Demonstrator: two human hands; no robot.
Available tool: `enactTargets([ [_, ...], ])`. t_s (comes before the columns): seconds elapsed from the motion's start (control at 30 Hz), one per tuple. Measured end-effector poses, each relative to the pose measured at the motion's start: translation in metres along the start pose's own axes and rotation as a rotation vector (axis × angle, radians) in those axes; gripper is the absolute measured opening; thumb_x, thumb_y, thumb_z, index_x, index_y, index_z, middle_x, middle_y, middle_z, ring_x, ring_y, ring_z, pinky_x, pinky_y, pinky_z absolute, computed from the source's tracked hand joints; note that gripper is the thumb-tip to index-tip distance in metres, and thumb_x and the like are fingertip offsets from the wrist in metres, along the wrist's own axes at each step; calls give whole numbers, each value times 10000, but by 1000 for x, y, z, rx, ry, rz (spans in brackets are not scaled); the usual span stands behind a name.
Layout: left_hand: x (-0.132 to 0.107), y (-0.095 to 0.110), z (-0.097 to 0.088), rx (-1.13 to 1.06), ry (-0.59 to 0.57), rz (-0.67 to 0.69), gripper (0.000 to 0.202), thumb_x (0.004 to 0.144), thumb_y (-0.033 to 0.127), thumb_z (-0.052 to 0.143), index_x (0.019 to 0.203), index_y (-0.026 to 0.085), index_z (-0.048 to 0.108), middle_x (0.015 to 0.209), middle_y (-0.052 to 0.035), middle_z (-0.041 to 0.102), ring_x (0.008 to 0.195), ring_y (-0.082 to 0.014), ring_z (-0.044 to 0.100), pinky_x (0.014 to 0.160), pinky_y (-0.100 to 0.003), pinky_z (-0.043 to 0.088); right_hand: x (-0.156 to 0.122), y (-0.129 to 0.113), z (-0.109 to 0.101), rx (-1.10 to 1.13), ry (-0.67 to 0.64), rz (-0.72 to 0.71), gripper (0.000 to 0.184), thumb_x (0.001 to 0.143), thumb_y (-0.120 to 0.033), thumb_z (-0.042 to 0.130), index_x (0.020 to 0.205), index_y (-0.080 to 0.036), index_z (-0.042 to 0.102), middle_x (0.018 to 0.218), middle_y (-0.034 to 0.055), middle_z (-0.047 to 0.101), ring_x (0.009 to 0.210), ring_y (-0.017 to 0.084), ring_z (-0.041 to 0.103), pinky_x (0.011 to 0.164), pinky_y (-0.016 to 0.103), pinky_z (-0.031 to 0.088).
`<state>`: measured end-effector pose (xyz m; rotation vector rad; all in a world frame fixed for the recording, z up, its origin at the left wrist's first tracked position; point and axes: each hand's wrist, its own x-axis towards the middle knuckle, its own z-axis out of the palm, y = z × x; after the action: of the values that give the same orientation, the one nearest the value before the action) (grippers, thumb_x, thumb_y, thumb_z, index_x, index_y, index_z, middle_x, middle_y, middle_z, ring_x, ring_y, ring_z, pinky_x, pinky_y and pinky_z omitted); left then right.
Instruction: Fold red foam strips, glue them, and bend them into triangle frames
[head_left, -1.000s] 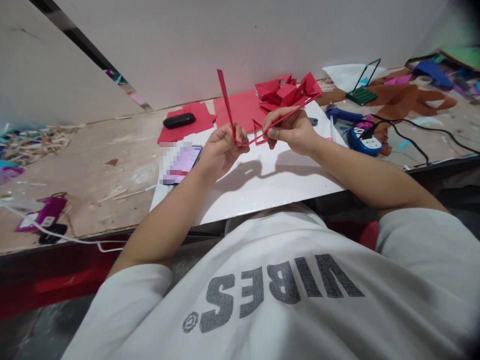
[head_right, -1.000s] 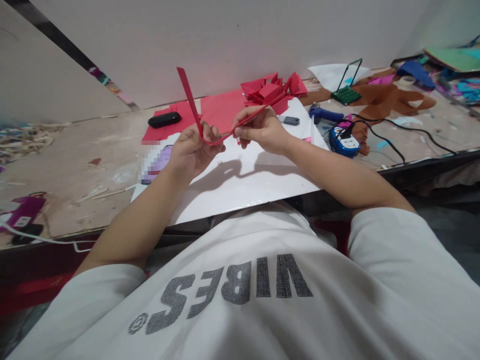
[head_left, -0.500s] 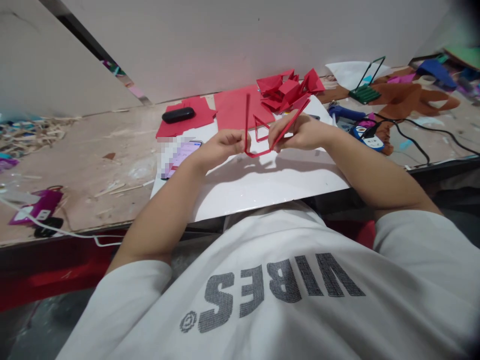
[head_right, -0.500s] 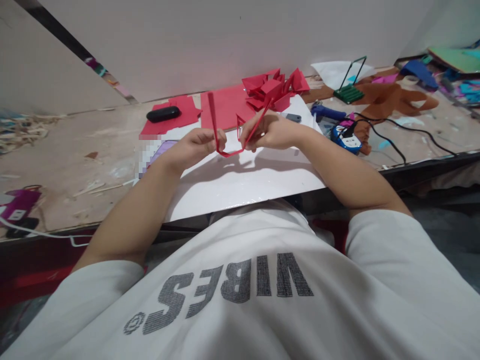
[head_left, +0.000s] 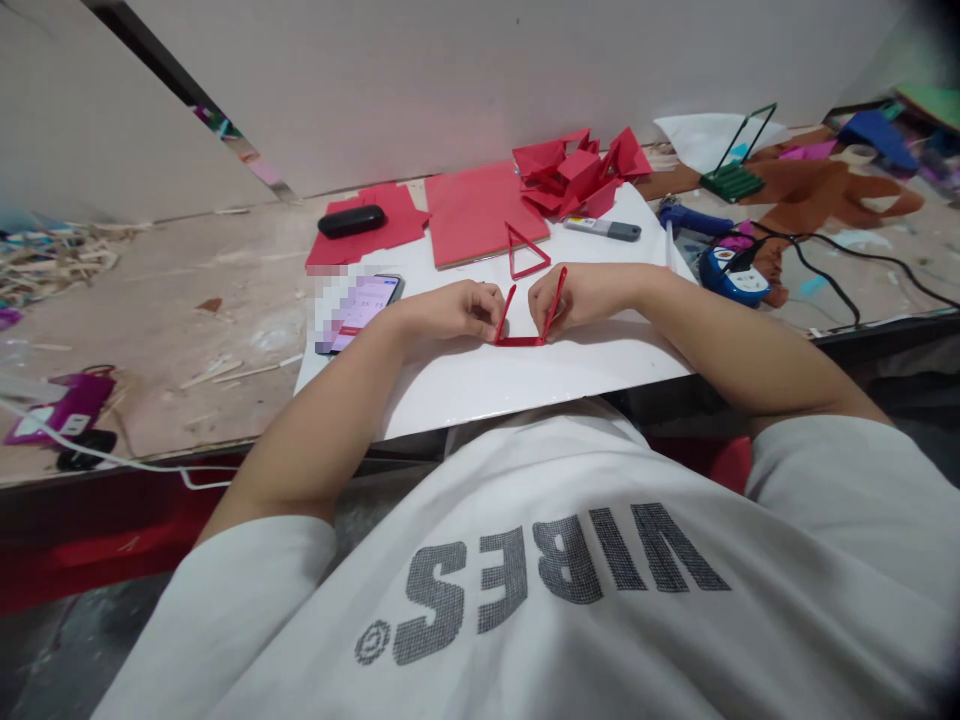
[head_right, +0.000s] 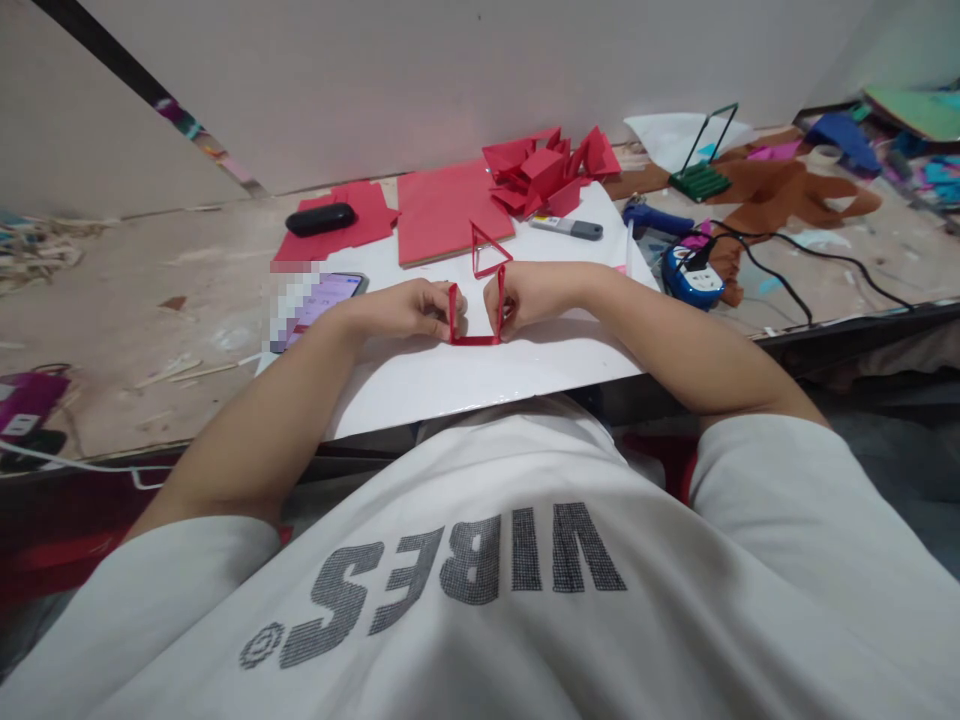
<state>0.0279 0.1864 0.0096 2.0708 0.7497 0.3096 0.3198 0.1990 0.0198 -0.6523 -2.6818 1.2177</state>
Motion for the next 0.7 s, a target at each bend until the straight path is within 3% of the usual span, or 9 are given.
enactTargets([
  [0.1,-2,6,-1,69,-27,-41,76,810,304,880,816,228,875,981,-46,711,932,-184,667,957,-342,568,0,-6,1,-1,13,4,110,799,-300,881,864,-211,892,952,34,835,866,189,718,822,293,548],
  [0.27,0,5,0,68,-32,-40,92,800,313,863,831,225,865,1003,-52,690,953,-202,650,999,-384,546,5,-5,4,-14,22,-5,101,775,-294,884,825,-207,879,899,24,820,824,183,700,790,291,525],
  [0.5,1,-3,2,36,-3,-34,127,785,331,865,832,213,859,1077,-78,719,1022,-234,677,1009,-407,542,6,-3,3,4,1,61,163,772,-332,899,866,-200,878,878,16,825,816,189,713,784,295,518],
  [0.7,-1,3,2,63,16,-68,139,785,302,797,882,207,827,1084,-71,748,1054,-247,713,1007,-393,554,6,-7,5,-28,-28,95,245,806,-412,911,904,-189,881,892,34,837,815,196,719,783,303,511],
])
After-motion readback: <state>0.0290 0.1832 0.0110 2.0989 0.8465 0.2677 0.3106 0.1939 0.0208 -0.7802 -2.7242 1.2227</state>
